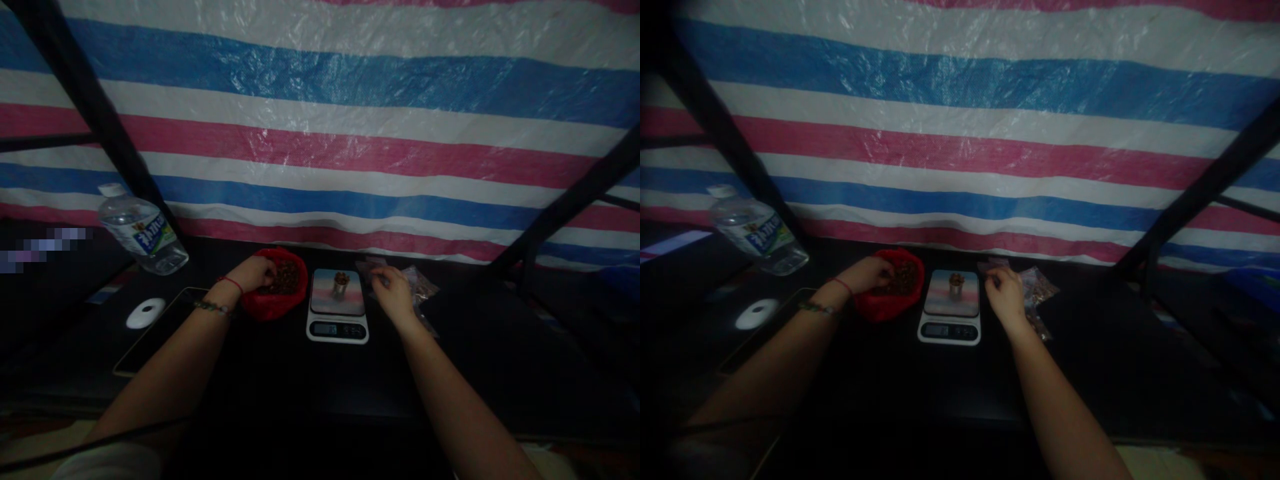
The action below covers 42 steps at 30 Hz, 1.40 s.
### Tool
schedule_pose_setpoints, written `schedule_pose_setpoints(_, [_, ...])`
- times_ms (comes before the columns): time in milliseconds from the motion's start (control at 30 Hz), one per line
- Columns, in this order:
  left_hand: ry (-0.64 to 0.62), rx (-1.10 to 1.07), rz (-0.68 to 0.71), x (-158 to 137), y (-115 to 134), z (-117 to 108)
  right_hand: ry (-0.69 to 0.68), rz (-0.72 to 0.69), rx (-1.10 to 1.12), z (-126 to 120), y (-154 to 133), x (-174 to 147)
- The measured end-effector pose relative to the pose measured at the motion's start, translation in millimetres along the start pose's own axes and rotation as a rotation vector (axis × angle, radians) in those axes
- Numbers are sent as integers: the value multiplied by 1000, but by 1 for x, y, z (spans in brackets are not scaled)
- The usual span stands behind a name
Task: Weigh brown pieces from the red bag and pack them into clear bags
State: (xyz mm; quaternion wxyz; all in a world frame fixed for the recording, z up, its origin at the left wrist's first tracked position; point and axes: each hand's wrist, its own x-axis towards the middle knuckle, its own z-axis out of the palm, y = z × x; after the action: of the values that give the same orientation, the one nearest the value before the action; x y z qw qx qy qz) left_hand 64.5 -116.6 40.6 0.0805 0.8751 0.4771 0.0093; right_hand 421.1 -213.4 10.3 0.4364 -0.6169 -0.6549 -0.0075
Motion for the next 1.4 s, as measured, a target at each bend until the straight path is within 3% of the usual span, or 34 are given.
schedule_pose_setpoints(267, [81,29,20,-3,-1,-11,0,5,-9,0,-1,1])
schedule_pose_setpoints(367, [107,-6,50,-6,9,-15,11,-2,-7,1,0,0])
schedule_pose_setpoints(633, [80,-156,384,6,101,-14,-1,33,-1,0,-2,0])
schedule_pose_setpoints(733, [33,-137,406,16,121,-5,7,30,9,1,-3,0])
schedule_pose_setpoints(900, [33,-164,333,22,123,6,1,29,17,1,-4,0])
schedule_pose_setpoints(1133, [63,-281,139,13,126,1,3,24,5,0,-5,1])
schedule_pose_setpoints(1400, [138,-336,166,8,111,0,15,26,16,1,0,2])
